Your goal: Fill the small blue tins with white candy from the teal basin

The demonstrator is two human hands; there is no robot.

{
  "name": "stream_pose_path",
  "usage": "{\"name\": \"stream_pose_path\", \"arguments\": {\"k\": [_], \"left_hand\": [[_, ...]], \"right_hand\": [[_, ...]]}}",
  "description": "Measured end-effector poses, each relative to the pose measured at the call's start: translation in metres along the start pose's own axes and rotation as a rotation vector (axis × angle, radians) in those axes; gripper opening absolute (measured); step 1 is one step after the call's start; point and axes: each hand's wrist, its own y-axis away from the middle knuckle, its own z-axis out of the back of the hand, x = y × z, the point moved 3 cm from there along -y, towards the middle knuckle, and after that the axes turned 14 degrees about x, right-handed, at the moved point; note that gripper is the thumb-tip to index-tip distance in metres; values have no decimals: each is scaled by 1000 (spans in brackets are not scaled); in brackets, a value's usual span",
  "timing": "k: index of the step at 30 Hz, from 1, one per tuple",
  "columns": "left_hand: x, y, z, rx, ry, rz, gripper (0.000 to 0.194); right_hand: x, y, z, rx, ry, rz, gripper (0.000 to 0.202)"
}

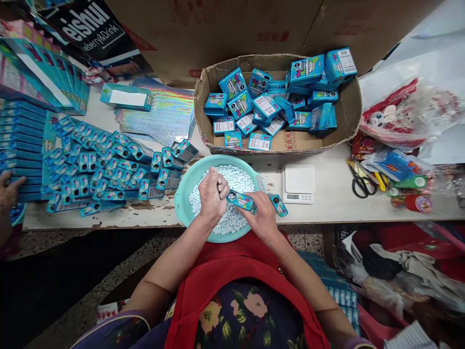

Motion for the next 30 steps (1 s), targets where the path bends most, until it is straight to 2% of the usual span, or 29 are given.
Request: {"name": "stream_pose_path", "arguments": {"k": [2, 4, 7, 9, 11, 14, 17, 19, 21, 24, 27, 30], "left_hand": [[1, -3, 10, -15, -32, 6, 50], [3, -7, 28, -30, -192, 21, 49], [10, -12, 61, 89, -802, 95, 40], [17, -12, 81, 202, -1258, 127, 30], [23, -11, 97, 256, -1507, 114, 36], [30, -9, 107, 281, -1535, 87, 37], [34, -9, 101, 300, -1492, 79, 35], [36, -8, 96, 314, -1479, 75, 35], [38, -8, 93, 311, -1475, 79, 34], [40, -8, 93, 288, -1476, 97, 35], [41, -8, 92, 282, -1468, 91, 34], [43, -9, 88, 285, -1458, 79, 33]], "right_hand": [[-2, 0, 0, 0, -72, -16, 29], [-6, 3, 4, -11, -183, -44, 31], [-20, 13, 19, -88, -342, -130, 36], [-40, 22, 37, -221, -371, -234, 40], [-69, 31, 56, -388, -319, -347, 43], [-122, 36, 78, -567, -198, -447, 46], [-170, 34, 84, -638, -188, -495, 48], [-187, 35, 83, -652, -232, -513, 52], [-191, 41, 82, -653, -239, -504, 60], [-181, 58, 84, -666, -165, -494, 66], [-176, 85, 84, -724, -150, -598, 54], [-183, 113, 80, -766, -160, -746, 51]]}}
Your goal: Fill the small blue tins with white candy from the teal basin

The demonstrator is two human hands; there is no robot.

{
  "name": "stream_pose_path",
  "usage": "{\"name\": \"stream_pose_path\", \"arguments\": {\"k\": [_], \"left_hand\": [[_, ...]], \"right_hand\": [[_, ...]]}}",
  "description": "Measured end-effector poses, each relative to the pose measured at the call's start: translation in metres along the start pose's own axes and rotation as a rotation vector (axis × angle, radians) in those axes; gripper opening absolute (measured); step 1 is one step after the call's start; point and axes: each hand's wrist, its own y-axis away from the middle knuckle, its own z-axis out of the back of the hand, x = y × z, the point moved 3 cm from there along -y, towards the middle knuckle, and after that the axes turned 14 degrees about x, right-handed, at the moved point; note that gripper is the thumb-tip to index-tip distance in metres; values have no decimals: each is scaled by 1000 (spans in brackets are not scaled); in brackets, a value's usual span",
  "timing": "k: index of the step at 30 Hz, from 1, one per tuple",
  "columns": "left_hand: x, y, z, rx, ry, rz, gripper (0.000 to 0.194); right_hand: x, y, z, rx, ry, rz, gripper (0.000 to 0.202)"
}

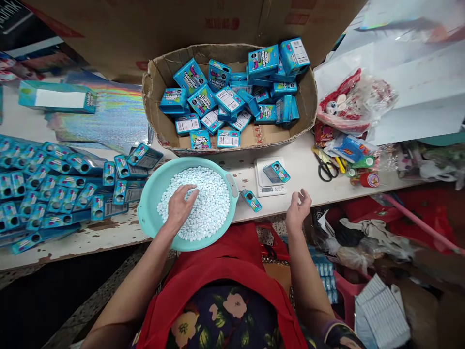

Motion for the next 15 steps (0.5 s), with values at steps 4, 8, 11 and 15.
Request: {"name": "stream_pose_path", "arguments": {"k": [4, 8, 11, 15], "left_hand": [[-4, -5, -4, 14, 3, 5, 34], [-7, -9, -6, 32, 20, 6, 35], [-10, -10, -7, 51, 43, 29, 36], [-14, -11, -7, 54, 72, 40, 35]], "right_hand": [[-25, 11, 8, 13, 9, -78, 51], [-35, 18, 5, 33, -14, -101, 50], [-35, 19, 1, 53, -40, -110, 51], [-28, 12, -4, 77, -70, -90, 53]]}}
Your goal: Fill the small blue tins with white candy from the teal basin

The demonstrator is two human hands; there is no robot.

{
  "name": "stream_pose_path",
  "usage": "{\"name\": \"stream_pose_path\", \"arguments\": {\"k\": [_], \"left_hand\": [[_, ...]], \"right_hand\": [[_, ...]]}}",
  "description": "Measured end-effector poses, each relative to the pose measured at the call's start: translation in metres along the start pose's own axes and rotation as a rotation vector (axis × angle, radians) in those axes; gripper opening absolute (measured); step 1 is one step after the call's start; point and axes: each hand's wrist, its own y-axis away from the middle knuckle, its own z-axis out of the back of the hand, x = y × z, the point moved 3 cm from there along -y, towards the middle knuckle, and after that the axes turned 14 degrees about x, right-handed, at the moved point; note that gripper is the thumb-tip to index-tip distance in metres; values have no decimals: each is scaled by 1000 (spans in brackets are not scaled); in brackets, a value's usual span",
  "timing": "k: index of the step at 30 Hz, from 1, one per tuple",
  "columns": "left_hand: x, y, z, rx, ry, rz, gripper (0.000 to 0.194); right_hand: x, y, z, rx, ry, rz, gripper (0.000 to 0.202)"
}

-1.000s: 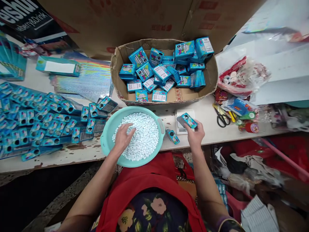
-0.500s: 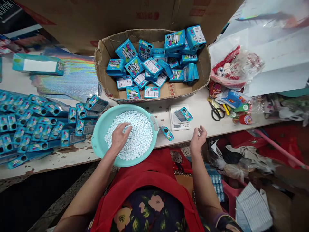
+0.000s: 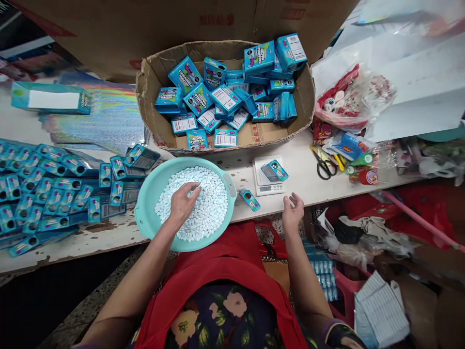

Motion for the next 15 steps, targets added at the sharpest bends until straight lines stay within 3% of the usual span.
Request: {"name": "stream_pose_path", "arguments": {"k": [4, 8, 11, 15], "left_hand": [[2, 1, 0, -3, 28, 2, 34], [5, 2, 0, -5, 38, 18, 33], [4, 2, 0, -20, 77, 16, 31], [-17, 7, 1, -47, 435, 45, 28]], "right_hand": [[18, -13, -10, 42, -29, 62, 59], [42, -38, -32, 114, -73, 180, 68], [63, -54, -47, 170, -91, 222, 56], [118, -34, -43, 211, 9, 401, 41]]}}
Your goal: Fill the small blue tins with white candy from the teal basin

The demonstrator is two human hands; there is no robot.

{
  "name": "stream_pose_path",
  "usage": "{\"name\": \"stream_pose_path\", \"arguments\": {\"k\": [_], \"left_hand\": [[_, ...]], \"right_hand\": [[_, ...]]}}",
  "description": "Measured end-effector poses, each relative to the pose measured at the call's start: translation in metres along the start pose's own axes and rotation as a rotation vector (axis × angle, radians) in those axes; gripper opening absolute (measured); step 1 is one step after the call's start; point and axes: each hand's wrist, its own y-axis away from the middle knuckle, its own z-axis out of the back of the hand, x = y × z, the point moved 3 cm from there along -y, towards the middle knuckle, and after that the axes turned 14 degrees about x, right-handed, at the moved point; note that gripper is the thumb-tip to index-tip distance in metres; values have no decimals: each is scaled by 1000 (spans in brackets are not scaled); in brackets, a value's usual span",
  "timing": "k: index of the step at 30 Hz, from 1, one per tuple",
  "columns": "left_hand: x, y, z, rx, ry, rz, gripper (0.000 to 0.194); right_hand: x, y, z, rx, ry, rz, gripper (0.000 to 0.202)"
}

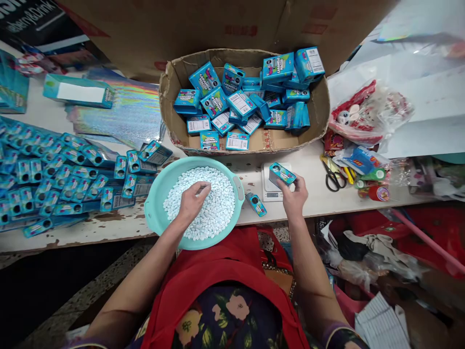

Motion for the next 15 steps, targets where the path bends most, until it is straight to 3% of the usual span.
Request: {"name": "stream_pose_path", "arguments": {"k": [3, 6, 9, 15], "left_hand": [[-32, 5, -17, 77, 543, 2, 41], [-59, 4, -38, 199, 1006, 65, 50], [-61, 1, -48, 166, 1228, 196, 42], [-40, 5, -37, 70, 1333, 221, 26]], "right_hand": [[65, 22, -2, 145, 91, 238, 39], [106, 44, -23, 414, 203, 347, 39], [112, 54, -50, 552, 245, 373, 35], [113, 57, -64, 552, 205, 386, 36]]}}
